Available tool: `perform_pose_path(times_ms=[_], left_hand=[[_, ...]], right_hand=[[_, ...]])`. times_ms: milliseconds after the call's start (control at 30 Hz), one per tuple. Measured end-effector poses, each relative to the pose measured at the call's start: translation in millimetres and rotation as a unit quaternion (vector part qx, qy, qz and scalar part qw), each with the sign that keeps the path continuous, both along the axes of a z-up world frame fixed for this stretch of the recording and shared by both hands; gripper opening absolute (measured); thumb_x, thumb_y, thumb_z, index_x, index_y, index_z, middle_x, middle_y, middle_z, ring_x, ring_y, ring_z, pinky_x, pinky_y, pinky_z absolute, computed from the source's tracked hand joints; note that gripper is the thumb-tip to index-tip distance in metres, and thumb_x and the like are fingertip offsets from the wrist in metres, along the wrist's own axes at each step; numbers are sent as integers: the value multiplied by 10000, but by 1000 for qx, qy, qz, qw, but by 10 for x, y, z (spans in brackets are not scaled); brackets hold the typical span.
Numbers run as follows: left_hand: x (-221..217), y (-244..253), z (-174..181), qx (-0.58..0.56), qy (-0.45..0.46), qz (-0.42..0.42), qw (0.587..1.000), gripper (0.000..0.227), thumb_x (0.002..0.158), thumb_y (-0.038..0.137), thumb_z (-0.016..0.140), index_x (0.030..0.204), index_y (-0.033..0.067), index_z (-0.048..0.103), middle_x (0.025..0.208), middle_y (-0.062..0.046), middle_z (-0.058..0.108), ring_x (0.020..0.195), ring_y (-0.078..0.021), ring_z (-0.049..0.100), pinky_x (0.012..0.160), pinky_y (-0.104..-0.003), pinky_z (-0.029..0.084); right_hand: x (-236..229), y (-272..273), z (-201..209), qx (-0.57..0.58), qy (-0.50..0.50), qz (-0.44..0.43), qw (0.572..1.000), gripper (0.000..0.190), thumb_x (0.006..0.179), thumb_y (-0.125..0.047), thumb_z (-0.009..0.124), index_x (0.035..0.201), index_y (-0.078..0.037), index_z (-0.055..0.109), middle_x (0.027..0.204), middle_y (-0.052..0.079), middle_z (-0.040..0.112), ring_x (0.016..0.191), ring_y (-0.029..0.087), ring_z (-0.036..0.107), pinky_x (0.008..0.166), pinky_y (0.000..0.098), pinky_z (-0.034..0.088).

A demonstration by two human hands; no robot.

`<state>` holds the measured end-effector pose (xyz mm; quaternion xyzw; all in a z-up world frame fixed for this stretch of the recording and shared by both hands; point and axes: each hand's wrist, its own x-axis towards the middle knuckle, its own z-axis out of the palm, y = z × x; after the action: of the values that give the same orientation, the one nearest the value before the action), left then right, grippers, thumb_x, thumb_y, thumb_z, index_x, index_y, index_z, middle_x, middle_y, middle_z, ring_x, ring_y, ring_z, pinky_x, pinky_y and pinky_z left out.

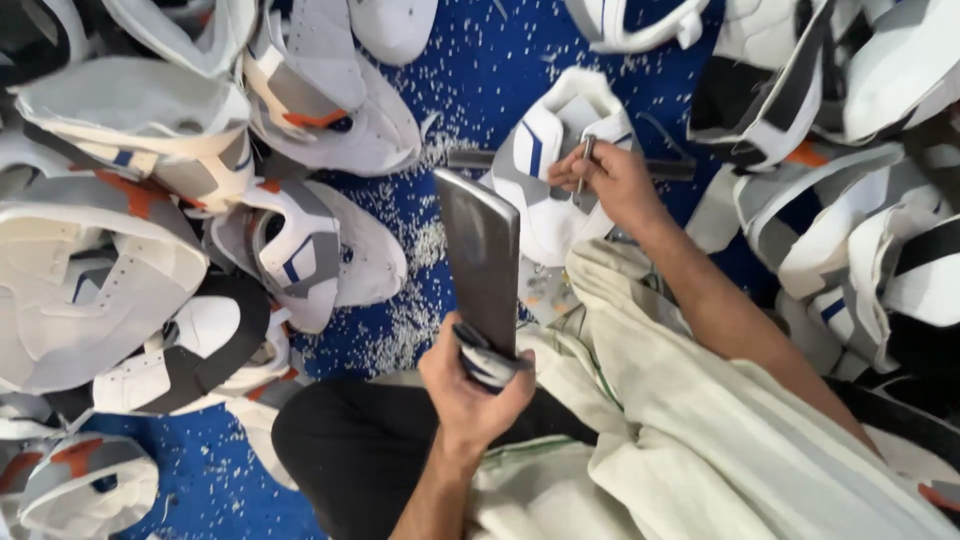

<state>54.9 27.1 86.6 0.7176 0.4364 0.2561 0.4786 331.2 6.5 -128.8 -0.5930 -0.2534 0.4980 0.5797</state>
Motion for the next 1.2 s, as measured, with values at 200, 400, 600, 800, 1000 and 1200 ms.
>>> perform_pose_path(times_ms=[200,400,600,800,1000,1200], left_hand=[[307,-59,-5,34,-234,7,972,416,706,244,820,899,41,512,739,-49,542,608,-149,540,574,-286,455],[81,-17,-1418,12,175,-106,979,393,754,285,910,906,47,635,751,-105,698,665,-275,748,629,-343,534],[185,9,-329,-38,30,-42,998,391,739,282,857,883,42,584,710,-71,701,595,-167,696,602,-305,570],[87,-14,-616,156,-35,-68,985,515,680,226,889,927,-37,523,729,-147,583,614,-245,592,588,-355,424],[165,77,-1270,-56,209,-114,969,411,761,306,877,942,20,643,736,-94,709,666,-211,715,663,-333,574],[305,49,-179,5,15,-55,998,402,711,299,837,879,35,584,676,-74,654,553,-229,684,584,-337,568]], right_hand=[[-123,-55,208,59,-173,-6,983,105,1046,22,531,1005,37,627,1092,131,771,1034,211,762,880,316,611],[-241,-253,232,83,-440,23,894,283,910,39,585,1168,69,696,1057,203,733,995,287,720,821,379,582],[56,54,289,76,32,-148,986,182,1139,-107,502,1037,-25,628,1069,146,747,927,206,712,881,347,606],[-11,57,247,6,-128,-33,991,126,1058,-47,558,1000,21,647,1079,119,774,991,187,750,863,321,603],[-225,-138,349,124,-463,-38,877,216,986,1,647,1185,75,691,1131,214,734,1049,251,701,861,339,569],[100,103,118,57,34,-144,987,146,1097,-97,528,1040,7,613,1037,64,774,1001,143,758,846,292,632]])
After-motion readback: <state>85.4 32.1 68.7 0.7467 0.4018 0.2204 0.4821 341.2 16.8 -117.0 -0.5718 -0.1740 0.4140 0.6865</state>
